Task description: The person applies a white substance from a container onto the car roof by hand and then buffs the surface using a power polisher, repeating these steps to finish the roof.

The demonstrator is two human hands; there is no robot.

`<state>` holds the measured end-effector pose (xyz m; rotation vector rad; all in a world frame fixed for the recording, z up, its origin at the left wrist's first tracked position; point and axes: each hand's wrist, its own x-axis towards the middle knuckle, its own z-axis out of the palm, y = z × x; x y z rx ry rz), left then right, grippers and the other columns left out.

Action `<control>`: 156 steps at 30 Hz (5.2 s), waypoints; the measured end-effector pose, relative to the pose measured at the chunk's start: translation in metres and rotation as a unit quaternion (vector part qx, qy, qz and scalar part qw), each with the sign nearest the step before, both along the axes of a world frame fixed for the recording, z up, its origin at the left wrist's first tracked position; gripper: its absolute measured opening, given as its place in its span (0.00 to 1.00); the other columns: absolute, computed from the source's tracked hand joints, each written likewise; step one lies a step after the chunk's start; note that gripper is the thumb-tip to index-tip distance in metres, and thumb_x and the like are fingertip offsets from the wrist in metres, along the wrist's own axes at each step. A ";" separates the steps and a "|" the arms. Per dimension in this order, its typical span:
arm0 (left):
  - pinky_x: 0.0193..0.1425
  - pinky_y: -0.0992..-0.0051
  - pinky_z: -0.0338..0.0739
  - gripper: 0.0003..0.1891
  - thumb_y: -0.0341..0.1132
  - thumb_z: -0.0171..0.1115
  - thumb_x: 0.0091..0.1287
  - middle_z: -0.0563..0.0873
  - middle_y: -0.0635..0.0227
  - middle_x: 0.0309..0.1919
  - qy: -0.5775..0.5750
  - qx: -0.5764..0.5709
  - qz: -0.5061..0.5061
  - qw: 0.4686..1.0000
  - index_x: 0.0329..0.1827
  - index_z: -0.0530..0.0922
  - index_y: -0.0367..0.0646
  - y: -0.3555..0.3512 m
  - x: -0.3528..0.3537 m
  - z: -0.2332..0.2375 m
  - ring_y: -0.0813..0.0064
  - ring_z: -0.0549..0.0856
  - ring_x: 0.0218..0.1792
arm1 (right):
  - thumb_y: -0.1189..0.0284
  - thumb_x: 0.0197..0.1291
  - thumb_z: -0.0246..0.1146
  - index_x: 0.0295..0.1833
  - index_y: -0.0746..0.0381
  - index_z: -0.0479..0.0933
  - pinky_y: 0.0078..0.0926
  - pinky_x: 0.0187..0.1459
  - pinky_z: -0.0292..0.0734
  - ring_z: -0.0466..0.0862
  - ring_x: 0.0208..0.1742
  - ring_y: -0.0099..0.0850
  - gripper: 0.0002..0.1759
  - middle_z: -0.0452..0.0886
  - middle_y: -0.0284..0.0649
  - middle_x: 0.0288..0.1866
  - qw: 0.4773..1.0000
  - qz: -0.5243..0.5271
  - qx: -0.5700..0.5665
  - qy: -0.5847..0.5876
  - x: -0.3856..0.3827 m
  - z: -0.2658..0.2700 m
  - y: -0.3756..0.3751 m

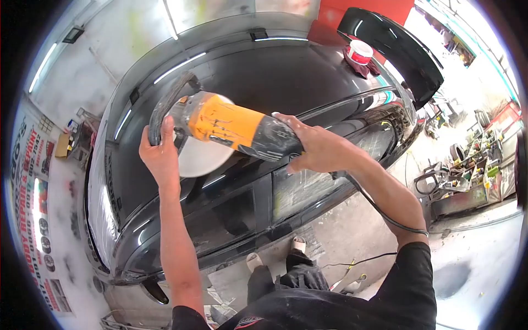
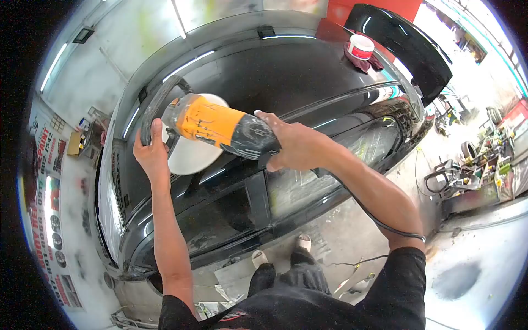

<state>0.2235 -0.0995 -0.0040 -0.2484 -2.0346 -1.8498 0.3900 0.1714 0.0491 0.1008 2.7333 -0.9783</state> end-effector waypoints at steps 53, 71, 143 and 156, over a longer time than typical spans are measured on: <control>0.26 0.72 0.76 0.05 0.30 0.67 0.71 0.89 0.53 0.41 -0.084 0.344 -0.424 0.833 0.44 0.90 0.50 0.169 0.246 -0.025 0.64 0.86 0.27 | 0.65 0.63 0.75 0.78 0.66 0.65 0.23 0.50 0.74 0.78 0.44 0.23 0.42 0.79 0.33 0.44 0.976 -0.189 0.001 0.106 -0.006 -0.044 0.297; 0.40 0.69 0.82 0.22 0.21 0.69 0.65 0.86 0.63 0.34 -0.050 -0.229 -0.326 0.916 0.63 0.83 0.40 0.131 0.222 -0.109 0.66 0.86 0.33 | 0.70 0.54 0.76 0.74 0.72 0.65 0.25 0.28 0.76 0.80 0.28 0.23 0.44 0.80 0.35 0.38 0.958 -0.163 -0.123 0.203 -0.151 -0.029 0.312; 0.70 0.43 0.64 0.36 0.63 0.38 0.83 0.74 0.51 0.61 0.304 -0.474 0.119 0.818 0.69 0.74 0.37 0.147 0.080 -0.133 0.50 0.74 0.61 | 0.66 0.61 0.69 0.74 0.62 0.72 0.51 0.66 0.73 0.79 0.64 0.55 0.35 0.78 0.57 0.62 0.824 -0.301 0.288 0.383 -0.080 -0.066 0.456; 0.67 0.46 0.69 0.36 0.69 0.53 0.72 0.76 0.58 0.59 0.274 -0.429 0.106 0.854 0.66 0.77 0.46 0.141 0.079 -0.119 0.53 0.76 0.60 | 0.69 0.70 0.64 0.63 0.65 0.81 0.42 0.66 0.77 0.82 0.66 0.46 0.20 0.83 0.53 0.64 0.835 -0.143 0.471 0.247 -0.141 -0.150 0.588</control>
